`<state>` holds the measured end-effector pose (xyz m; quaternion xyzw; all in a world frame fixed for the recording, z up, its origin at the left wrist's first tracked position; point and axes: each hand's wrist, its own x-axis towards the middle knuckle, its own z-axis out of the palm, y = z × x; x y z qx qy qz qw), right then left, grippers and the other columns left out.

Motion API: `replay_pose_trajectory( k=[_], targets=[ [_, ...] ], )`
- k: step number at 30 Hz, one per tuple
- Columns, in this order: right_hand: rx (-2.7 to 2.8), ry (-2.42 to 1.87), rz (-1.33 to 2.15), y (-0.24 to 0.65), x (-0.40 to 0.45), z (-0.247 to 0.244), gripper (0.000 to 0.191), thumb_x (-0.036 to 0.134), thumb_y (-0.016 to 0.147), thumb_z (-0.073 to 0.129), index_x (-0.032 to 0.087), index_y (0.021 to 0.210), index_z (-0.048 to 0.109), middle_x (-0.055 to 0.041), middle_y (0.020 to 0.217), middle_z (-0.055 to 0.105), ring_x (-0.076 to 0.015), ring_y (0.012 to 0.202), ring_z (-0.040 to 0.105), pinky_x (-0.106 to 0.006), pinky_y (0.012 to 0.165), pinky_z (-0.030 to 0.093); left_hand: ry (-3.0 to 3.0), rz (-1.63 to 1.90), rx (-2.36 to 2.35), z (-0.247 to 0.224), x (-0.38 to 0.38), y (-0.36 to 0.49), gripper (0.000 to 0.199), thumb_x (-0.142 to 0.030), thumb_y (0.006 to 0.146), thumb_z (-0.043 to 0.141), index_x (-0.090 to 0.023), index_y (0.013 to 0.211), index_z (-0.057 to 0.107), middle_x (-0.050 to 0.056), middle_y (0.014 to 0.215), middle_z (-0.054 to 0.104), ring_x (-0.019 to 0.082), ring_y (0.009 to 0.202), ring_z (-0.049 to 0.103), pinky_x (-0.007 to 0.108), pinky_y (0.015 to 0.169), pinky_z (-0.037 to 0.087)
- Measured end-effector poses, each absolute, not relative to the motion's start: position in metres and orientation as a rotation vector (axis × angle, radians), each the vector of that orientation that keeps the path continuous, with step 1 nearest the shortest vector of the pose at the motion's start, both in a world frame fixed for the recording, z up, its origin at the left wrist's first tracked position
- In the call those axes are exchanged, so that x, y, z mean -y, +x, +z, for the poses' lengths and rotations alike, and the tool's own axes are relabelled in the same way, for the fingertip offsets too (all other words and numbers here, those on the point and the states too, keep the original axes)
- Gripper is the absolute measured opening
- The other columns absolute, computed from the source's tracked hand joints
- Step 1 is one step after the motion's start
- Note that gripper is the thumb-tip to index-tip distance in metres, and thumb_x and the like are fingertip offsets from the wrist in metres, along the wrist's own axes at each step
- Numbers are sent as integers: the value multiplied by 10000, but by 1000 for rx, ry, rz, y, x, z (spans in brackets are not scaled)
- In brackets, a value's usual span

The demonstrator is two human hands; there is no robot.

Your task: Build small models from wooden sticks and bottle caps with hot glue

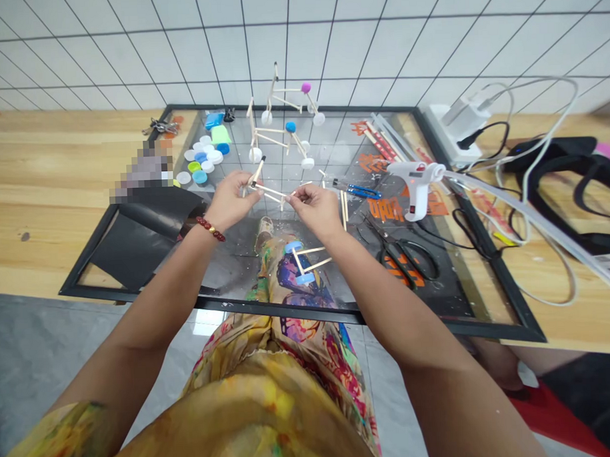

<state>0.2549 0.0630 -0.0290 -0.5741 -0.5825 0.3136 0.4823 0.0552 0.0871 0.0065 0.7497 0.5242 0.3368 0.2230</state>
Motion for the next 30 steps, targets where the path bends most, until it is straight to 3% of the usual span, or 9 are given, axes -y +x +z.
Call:
replay_pose_trajectory(
  k=[10, 14, 19, 23, 30],
  targets=[
    [1404, -1430, 735, 255, -65, -30, 357, 513, 665, 778, 188, 723, 643, 3, 660, 622, -129, 611, 524, -287, 614, 418, 2057, 938, -1481, 7, -86, 58, 61, -153, 804, 659, -207, 775, 661, 59, 936, 694, 238, 1000, 630, 388, 964, 470],
    [1435, -1483, 662, 254, -63, -29, 329, 415, 609, 812, 205, 708, 580, 24, 649, 598, -124, 599, 514, -280, 605, 418, 2041, 966, -1504, 5, -86, 59, 55, -162, 806, 657, -207, 774, 664, 57, 945, 702, 243, 1004, 637, 395, 962, 473],
    [1483, -1523, 638, 255, -61, -28, 171, 258, 647, 695, 199, 771, 594, 29, 677, 608, -108, 543, 501, -281, 598, 420, 1982, 979, -1523, 5, -88, 58, 39, -180, 816, 648, -199, 800, 677, 60, 971, 716, 246, 1011, 648, 393, 963, 479],
    [1414, -1464, 743, 257, -62, -29, 241, 285, 681, 657, 181, 898, 645, 17, 721, 621, -101, 522, 485, -269, 559, 404, 1919, 956, -1419, 6, -91, 55, 60, -181, 827, 628, -199, 837, 684, 41, 961, 725, 222, 973, 654, 360, 917, 494],
    [1456, -1354, 884, 259, -59, -28, 223, 322, 655, 649, 195, 838, 661, 18, 664, 562, -115, 557, 470, -263, 539, 349, 2007, 911, -1354, 8, -91, 52, 63, -165, 815, 634, -193, 841, 685, 34, 956, 707, 216, 987, 639, 350, 938, 476]
  ],
)
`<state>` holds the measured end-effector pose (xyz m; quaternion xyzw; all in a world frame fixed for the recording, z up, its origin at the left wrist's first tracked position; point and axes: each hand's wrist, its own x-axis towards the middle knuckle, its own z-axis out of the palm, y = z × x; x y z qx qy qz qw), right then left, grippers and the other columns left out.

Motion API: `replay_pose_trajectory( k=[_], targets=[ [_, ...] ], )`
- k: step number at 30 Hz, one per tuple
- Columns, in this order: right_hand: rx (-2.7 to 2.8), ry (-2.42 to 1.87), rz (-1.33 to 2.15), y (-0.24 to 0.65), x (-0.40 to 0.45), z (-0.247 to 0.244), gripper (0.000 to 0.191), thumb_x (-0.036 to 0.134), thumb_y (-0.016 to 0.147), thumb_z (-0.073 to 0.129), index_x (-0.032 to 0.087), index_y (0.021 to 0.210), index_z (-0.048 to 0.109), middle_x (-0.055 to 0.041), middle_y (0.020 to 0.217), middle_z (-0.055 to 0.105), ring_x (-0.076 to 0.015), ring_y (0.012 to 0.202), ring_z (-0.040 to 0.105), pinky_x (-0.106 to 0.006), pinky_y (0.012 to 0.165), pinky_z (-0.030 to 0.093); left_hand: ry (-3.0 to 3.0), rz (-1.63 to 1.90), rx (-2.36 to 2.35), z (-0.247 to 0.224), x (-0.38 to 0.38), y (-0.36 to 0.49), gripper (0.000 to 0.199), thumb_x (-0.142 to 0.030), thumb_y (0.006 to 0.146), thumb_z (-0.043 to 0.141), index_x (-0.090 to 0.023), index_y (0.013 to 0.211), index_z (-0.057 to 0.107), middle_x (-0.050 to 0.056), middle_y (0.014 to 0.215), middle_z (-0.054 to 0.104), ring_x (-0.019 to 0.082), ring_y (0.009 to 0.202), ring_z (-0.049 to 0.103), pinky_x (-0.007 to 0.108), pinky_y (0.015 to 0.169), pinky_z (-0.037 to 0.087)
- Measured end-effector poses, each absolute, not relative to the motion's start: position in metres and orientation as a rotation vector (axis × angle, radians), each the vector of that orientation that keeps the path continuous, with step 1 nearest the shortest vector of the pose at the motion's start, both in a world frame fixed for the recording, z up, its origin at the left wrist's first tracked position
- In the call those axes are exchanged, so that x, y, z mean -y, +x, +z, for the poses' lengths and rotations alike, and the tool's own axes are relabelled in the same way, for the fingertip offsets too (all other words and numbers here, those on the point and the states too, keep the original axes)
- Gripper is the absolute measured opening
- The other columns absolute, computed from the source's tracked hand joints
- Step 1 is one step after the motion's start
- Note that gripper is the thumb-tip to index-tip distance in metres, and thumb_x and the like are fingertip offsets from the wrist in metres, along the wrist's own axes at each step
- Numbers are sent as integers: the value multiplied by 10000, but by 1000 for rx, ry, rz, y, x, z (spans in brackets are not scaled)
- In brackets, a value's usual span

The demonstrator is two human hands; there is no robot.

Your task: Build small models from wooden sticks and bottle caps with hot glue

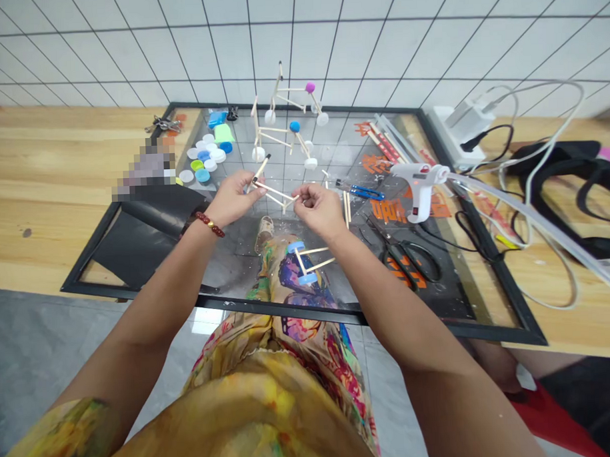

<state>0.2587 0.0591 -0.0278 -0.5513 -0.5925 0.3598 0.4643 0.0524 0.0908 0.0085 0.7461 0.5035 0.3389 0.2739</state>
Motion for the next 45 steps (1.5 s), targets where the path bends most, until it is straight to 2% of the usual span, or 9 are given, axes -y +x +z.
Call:
replay_pose_trajectory(
  k=[3, 6, 15, 21, 34, 40, 45],
  targets=[
    [1436, -1329, 904, 259, -59, -28, 238, 348, 643, 663, 187, 819, 660, 12, 667, 564, -114, 570, 464, -267, 552, 356, 2074, 907, -1326, 9, -88, 52, 22, -194, 804, 670, -190, 826, 672, 46, 962, 697, 227, 1010, 637, 359, 947, 470],
    [1425, -1321, 918, 259, -61, -29, 254, 384, 653, 676, 183, 807, 663, 12, 658, 561, -108, 564, 443, -262, 541, 341, 2104, 920, -1300, 10, -86, 53, 79, -240, 788, 716, -195, 827, 664, 50, 953, 699, 236, 1020, 640, 363, 952, 467],
    [1432, -1345, 858, 259, -60, -28, 243, 406, 698, 725, 183, 787, 687, 12, 644, 567, -117, 573, 458, -270, 542, 380, 2099, 978, -1355, 8, -85, 57, 84, -267, 841, 672, -207, 785, 654, 50, 911, 706, 231, 1007, 647, 357, 934, 469],
    [1454, -1335, 833, 257, -60, -29, 273, 448, 710, 722, 186, 764, 675, 15, 628, 548, -110, 564, 438, -265, 540, 355, 2120, 1011, -1329, 4, -89, 56, 113, -294, 841, 673, -204, 775, 652, 46, 891, 709, 231, 967, 653, 360, 885, 482],
    [1449, -1312, 825, 258, -62, -33, 236, 394, 710, 725, 172, 779, 689, 16, 628, 560, -95, 552, 444, -248, 518, 331, 2125, 1017, -1304, 3, -90, 55, 128, -298, 843, 688, -207, 764, 645, 45, 874, 704, 236, 958, 656, 368, 869, 492],
    [1426, -1276, 957, 259, -64, -36, 347, 297, 625, 767, 164, 938, 694, 14, 688, 645, -105, 558, 539, -251, 541, 427, 2117, 1087, -1285, 3, -92, 54, 125, -322, 842, 701, -203, 873, 676, 61, 989, 718, 240, 1040, 655, 367, 936, 494],
    [1411, -1271, 957, 260, -65, -38, 406, 262, 605, 772, 167, 990, 685, 9, 740, 652, -107, 580, 561, -257, 566, 461, 2103, 1163, -1283, 0, -95, 51, 299, -319, 784, 760, -201, 1047, 680, 87, 1166, 695, 244, 1110, 642, 388, 1000, 495]
  ],
)
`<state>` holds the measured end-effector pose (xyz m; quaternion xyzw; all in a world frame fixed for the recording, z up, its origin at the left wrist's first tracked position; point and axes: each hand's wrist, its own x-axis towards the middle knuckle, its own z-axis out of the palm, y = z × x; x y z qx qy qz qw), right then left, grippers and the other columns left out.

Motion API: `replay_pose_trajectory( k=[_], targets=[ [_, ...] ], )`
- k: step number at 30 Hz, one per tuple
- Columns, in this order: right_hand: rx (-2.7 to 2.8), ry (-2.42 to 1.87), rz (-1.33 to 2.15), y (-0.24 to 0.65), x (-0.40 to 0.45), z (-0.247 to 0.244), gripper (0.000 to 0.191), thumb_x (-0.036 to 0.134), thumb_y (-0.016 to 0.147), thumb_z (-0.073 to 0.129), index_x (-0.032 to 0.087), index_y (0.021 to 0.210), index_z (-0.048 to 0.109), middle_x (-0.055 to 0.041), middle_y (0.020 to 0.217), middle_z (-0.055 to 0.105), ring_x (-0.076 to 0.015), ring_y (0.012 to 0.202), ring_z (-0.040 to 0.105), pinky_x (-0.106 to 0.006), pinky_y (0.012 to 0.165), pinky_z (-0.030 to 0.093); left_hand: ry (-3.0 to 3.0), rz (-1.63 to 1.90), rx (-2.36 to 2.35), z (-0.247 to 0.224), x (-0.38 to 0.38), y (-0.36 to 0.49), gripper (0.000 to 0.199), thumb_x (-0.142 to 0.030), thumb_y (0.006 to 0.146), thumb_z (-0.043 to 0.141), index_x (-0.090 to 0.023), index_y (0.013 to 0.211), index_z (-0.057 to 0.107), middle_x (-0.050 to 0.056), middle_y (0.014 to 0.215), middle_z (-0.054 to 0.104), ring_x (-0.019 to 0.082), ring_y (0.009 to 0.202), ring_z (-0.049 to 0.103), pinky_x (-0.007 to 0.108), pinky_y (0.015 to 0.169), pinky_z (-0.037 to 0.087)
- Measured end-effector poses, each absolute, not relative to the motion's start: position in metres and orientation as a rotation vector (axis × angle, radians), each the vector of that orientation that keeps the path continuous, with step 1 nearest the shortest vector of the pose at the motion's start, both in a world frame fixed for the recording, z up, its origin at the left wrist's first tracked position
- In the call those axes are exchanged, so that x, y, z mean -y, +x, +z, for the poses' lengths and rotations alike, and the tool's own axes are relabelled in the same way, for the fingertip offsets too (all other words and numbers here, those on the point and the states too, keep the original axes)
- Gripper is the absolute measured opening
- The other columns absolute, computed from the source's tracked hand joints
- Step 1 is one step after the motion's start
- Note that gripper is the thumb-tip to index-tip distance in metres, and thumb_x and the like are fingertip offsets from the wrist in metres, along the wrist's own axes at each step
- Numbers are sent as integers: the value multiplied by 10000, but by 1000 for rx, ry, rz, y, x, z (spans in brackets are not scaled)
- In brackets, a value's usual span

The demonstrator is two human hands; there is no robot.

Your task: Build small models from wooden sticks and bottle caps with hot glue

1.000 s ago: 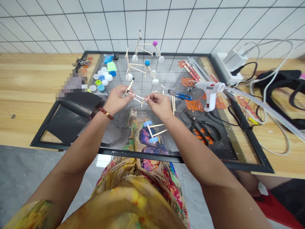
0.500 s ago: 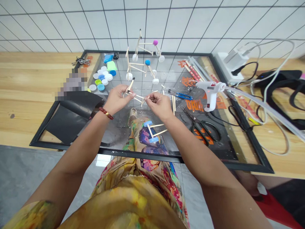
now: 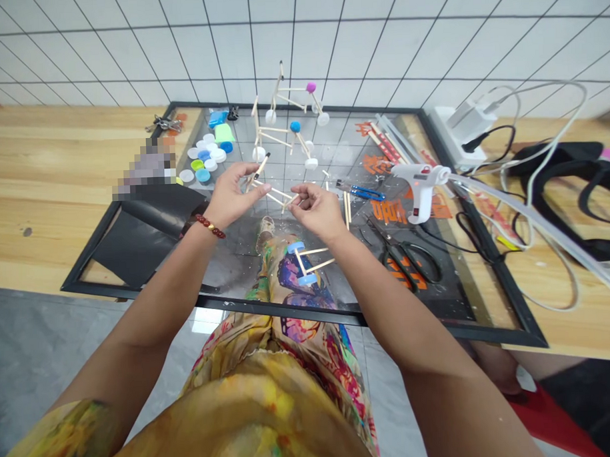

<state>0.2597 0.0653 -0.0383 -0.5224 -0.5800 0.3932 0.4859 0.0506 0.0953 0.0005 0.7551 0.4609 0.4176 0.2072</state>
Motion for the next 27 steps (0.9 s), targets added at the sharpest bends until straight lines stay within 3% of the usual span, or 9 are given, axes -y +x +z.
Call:
replay_pose_trajectory(
  k=[6, 17, 22, 27],
  targets=[
    [1432, -1255, 919, 260, -64, -36, 343, 320, 657, 757, 178, 962, 687, 6, 736, 625, -103, 576, 533, -254, 551, 442, 2140, 1177, -1216, -1, -97, 50, 151, -301, 816, 716, -210, 933, 688, 64, 1056, 716, 230, 1074, 656, 403, 1001, 503],
    [1439, -1308, 814, 262, -59, -29, 370, 209, 644, 636, 187, 1011, 680, -14, 891, 646, -61, 481, 430, -236, 454, 327, 2111, 1227, -1235, -4, -98, 47, 370, -365, 789, 759, -218, 1112, 656, 87, 1214, 698, 244, 1135, 645, 407, 1019, 513],
    [1343, -1312, 675, 263, -61, -30, 252, 259, 730, 631, 196, 967, 690, 8, 771, 612, -74, 478, 384, -251, 471, 311, 2061, 1318, -1207, -4, -100, 47, 467, -426, 818, 748, -242, 1223, 606, 96, 1294, 663, 237, 1197, 630, 393, 1055, 494],
    [1410, -1383, 734, 262, -62, -30, 194, 320, 713, 710, 185, 852, 706, 19, 659, 602, -103, 531, 464, -262, 529, 369, 2014, 1268, -1230, 1, -95, 50, 372, -367, 828, 740, -228, 1161, 651, 85, 1231, 705, 220, 1153, 650, 374, 1033, 499]
  ],
)
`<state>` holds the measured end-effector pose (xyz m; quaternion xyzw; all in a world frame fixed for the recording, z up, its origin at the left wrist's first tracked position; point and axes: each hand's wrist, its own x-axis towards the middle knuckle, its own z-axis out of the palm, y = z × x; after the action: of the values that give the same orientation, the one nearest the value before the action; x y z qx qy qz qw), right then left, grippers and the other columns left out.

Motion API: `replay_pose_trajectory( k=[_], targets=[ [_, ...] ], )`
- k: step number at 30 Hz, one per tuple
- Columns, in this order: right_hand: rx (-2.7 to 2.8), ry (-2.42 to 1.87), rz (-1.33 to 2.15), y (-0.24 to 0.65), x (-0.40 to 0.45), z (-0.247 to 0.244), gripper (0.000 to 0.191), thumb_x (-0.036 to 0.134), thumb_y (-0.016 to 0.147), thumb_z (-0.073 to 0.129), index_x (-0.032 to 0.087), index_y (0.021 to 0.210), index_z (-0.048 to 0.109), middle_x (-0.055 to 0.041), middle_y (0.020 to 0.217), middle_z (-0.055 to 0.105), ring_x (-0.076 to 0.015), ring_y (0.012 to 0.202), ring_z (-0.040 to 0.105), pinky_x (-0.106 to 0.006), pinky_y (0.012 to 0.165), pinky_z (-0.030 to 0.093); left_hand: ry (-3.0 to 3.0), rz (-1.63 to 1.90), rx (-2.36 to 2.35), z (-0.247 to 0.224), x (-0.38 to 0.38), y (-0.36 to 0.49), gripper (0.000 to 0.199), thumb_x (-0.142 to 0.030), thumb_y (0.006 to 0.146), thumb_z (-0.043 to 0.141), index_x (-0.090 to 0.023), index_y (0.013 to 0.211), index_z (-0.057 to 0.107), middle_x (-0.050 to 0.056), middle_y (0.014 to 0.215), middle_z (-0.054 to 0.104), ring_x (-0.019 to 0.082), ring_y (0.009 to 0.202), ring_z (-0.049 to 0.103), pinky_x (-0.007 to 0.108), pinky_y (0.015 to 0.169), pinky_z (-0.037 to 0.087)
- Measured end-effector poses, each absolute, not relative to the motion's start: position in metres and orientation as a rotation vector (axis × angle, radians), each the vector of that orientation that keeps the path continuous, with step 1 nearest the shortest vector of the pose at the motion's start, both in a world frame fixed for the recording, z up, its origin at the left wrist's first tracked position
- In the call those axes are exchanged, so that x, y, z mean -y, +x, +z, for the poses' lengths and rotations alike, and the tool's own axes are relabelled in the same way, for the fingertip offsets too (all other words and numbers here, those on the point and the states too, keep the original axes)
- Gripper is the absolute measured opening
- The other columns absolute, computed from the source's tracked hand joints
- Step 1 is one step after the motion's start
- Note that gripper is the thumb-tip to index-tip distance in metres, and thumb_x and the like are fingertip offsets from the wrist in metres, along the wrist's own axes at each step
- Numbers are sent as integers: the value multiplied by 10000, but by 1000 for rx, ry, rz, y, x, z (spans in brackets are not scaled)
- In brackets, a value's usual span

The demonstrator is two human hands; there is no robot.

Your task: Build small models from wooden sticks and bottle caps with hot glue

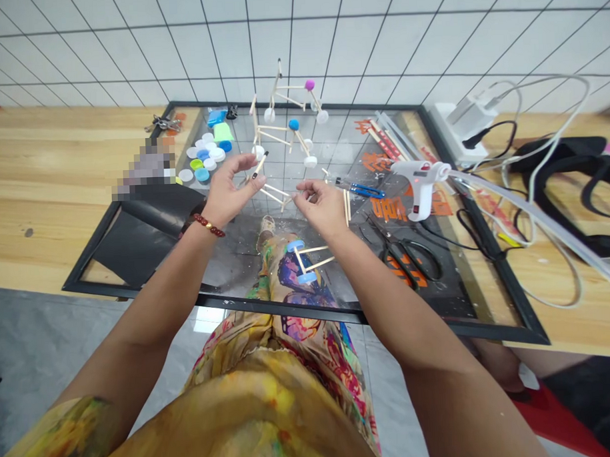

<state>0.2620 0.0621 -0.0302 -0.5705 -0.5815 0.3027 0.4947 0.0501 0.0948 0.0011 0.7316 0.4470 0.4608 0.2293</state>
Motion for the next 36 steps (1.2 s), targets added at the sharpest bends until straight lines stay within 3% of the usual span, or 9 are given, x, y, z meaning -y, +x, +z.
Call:
replay_pose_trajectory(
  k=[4, 7, 23, 29, 33, 36],
  targets=[
    [1458, -1371, 740, 261, -62, -30, 185, 369, 740, 712, 185, 754, 703, 8, 614, 596, -122, 565, 485, -265, 538, 378, 2006, 1168, -1275, 3, -91, 53, 121, -275, 855, 684, -210, 953, 715, 39, 1007, 755, 198, 994, 678, 343, 939, 520],
    [1456, -1368, 732, 260, -62, -31, 185, 369, 739, 717, 185, 755, 715, 6, 619, 607, -124, 570, 488, -266, 541, 379, 2001, 1144, -1300, 3, -90, 53, 72, -233, 861, 659, -209, 881, 724, 18, 892, 740, 180, 885, 664, 323, 859, 520],
    [1433, -1306, 724, 260, -64, -35, 117, 316, 705, 750, 202, 727, 734, -20, 723, 701, -153, 650, 577, -299, 635, 469, 1986, 1148, -1310, 4, -89, 57, 76, -243, 864, 644, -209, 831, 703, 9, 805, 718, 180, 800, 644, 324, 777, 515],
    [1450, -1329, 735, 261, -64, -34, 158, 368, 712, 728, 211, 728, 719, -6, 687, 676, -143, 615, 534, -285, 592, 422, 1994, 1131, -1267, 2, -90, 55, 50, -240, 830, 671, -208, 860, 695, 14, 886, 741, 191, 890, 674, 331, 854, 530],
    [1476, -1324, 737, 261, -64, -33, 177, 385, 712, 718, 209, 732, 710, -1, 678, 657, -140, 616, 517, -283, 596, 408, 2005, 1096, -1184, 2, -98, 52, 314, -180, 696, 772, -200, 997, 688, 18, 943, 751, 198, 936, 690, 349, 927, 530],
    [1476, -1319, 758, 261, -64, -32, 159, 364, 711, 716, 206, 730, 711, 4, 665, 636, -132, 600, 495, -281, 589, 395, 2019, 992, -1169, 5, -105, 50, 329, -135, 641, 787, -192, 953, 700, 9, 878, 747, 199, 886, 693, 359, 903, 539]
  ],
)
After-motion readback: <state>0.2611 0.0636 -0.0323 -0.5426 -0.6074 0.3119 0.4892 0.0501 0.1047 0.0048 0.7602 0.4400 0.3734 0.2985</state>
